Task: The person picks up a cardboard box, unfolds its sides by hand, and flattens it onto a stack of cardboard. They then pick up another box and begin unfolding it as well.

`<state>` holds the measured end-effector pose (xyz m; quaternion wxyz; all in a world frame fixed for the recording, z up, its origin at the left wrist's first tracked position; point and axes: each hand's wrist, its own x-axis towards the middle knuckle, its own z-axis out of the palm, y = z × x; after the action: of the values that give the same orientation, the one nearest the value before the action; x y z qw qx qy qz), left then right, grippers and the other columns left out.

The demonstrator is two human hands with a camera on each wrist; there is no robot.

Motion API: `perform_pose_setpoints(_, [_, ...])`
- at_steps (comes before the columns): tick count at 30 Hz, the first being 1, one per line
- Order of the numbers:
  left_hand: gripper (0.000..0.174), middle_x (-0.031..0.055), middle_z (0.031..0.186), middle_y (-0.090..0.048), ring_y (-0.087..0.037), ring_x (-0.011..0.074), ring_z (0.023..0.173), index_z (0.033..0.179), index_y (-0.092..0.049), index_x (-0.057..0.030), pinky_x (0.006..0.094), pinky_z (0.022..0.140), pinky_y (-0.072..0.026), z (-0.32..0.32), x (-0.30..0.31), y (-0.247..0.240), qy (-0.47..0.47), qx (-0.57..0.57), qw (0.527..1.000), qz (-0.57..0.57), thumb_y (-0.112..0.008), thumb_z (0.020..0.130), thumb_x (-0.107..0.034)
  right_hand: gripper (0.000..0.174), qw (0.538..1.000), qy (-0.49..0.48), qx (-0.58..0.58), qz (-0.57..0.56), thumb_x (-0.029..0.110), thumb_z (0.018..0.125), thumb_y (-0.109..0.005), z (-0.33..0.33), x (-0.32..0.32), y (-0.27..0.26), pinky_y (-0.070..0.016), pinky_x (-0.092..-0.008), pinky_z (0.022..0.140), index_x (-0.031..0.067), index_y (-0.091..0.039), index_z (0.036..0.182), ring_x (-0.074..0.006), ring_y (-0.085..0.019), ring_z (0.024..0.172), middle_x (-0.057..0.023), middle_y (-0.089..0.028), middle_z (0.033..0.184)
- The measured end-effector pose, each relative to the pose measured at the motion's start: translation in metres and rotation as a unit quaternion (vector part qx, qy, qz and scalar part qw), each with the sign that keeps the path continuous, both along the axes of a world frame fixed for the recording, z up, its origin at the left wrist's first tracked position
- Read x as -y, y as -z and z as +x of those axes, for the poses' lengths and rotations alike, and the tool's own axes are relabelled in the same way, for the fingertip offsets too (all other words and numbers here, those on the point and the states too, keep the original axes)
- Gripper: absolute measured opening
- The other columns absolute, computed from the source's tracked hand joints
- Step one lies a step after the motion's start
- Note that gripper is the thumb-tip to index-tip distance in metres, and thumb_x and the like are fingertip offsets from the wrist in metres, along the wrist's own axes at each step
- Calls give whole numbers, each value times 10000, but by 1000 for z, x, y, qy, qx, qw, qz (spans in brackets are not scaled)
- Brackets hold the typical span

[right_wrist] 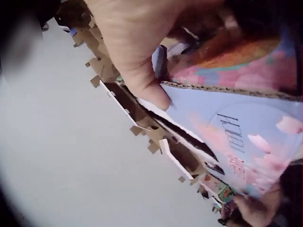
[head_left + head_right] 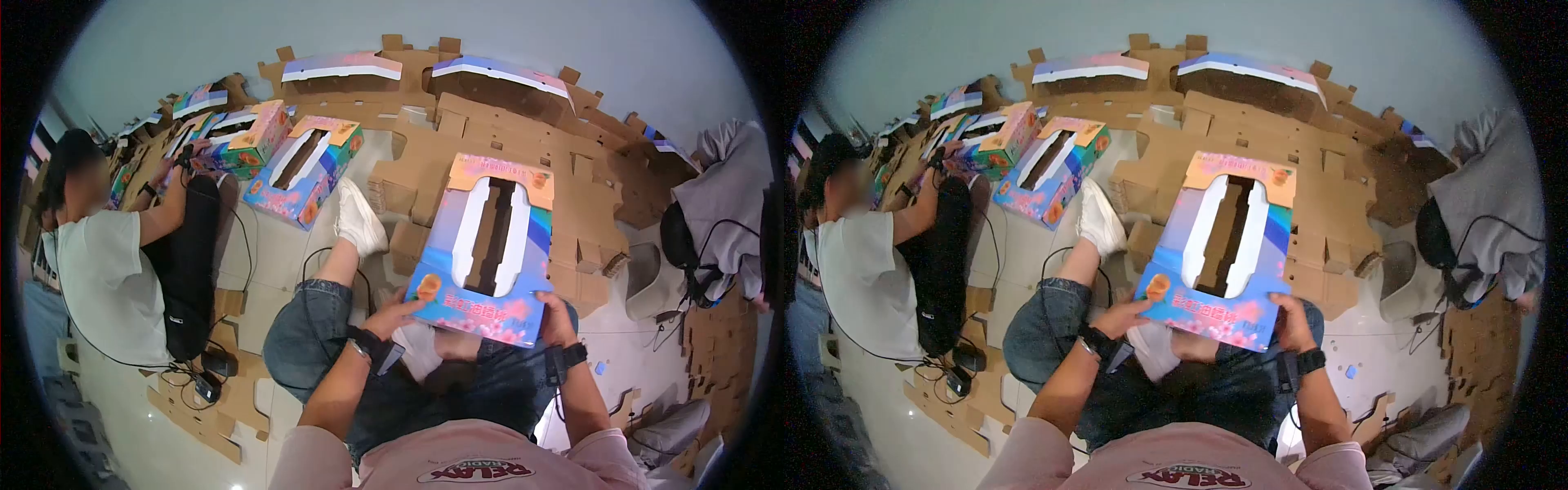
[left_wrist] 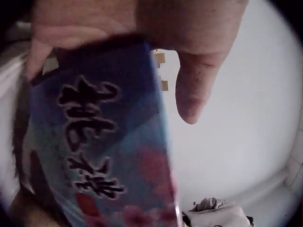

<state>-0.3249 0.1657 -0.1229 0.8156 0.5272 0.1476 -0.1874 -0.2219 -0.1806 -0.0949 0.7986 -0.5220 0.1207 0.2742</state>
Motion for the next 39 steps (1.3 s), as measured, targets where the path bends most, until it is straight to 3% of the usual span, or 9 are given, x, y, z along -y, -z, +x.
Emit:
perform_pose_setpoints(7, [892,71,1373,-470,-512,176,1113,1534,-124,-191,363,843,-433,-5,72,49,-33,-16,990,-134,-664,829,-264,489,952,-92,118,-268,136,764,-684,53,42,-35,-432,-356,950,34,-563,1227,-240,-581,1056,-69,-627,1130])
perform_pose_setpoints(9, [927,98,1383,-461,-511,203,1159,1537,-101,-169,381,896,-434,-4,76,62,-75,20,980,-183,-672,808,-228,534,841,34,341,-420,145,750,-707,61,39,-19,-413,-369,983,28,-551,1248,-254,-564,1100,-87,-612,1169])
perform_pose_setpoints(10, [927,98,1383,-461,-511,203,1159,1537,-101,-169,381,896,-434,-5,78,67,-77,18,980,-185,-672,808,-228,534,841,30,340,-421,145,750,-707,56,24,-34,-413,-369,983,28,-551,1248,-254,-564,1100,-87,-612,1169])
perform_pose_setpoints(14, [931,127,1384,-463,-478,241,1247,1533,-106,-129,429,994,-405,-5,80,83,-98,12,979,-180,-673,801,-222,551,758,-150,477,-419,232,695,-766,27,-65,-66,-386,-428,1004,41,-599,1184,-324,-536,1135,-171,-609,1156])
perform_pose_setpoints(17, [909,148,1358,-485,-497,250,1233,1527,-133,-102,399,1009,-407,-7,79,63,-108,20,978,-175,-675,804,-195,594,621,-222,586,-470,301,668,-776,11,-120,-62,-398,-428,988,37,-597,1169,-354,-538,1117,-177,-614,1117])
perform_pose_setpoints(20, [880,165,1329,-507,-528,246,1195,1520,-170,-85,356,997,-423,-9,80,48,-128,17,978,-163,-677,805,-158,590,629,-255,585,-444,327,652,-783,7,-156,-47,-419,-463,951,23,-602,1124,-324,-550,1106,-185,-613,1101])
perform_pose_setpoints(25, [864,170,1317,-517,-527,245,1194,1519,-188,-85,353,1002,-428,-15,90,58,-157,46,979,-125,-669,803,-121,528,532,-290,518,-604,370,595,-807,7,-186,-52,-492,-439,813,32,-600,946,-323,-645,933,-196,-650,973])
perform_pose_setpoints(35, [911,111,1359,-483,-515,237,1209,1505,-197,-90,363,1041,-401,-27,88,60,-133,71,973,-172,-698,744,-105,279,539,-296,544,-571,164,628,-729,2,-197,-18,-509,-426,646,59,-590,845,-327,-659,743,-132,-652,740])
perform_pose_setpoints(39, [990,117,1366,-467,-503,237,1209,1541,-126,-154,372,1053,-383,-26,86,64,-110,72,978,-159,-706,742,-88,178,654,-203,546,-482,62,605,-683,-5,-195,-17,-455,-438,600,90,-542,710,-344,-611,685,-107,-607,697])
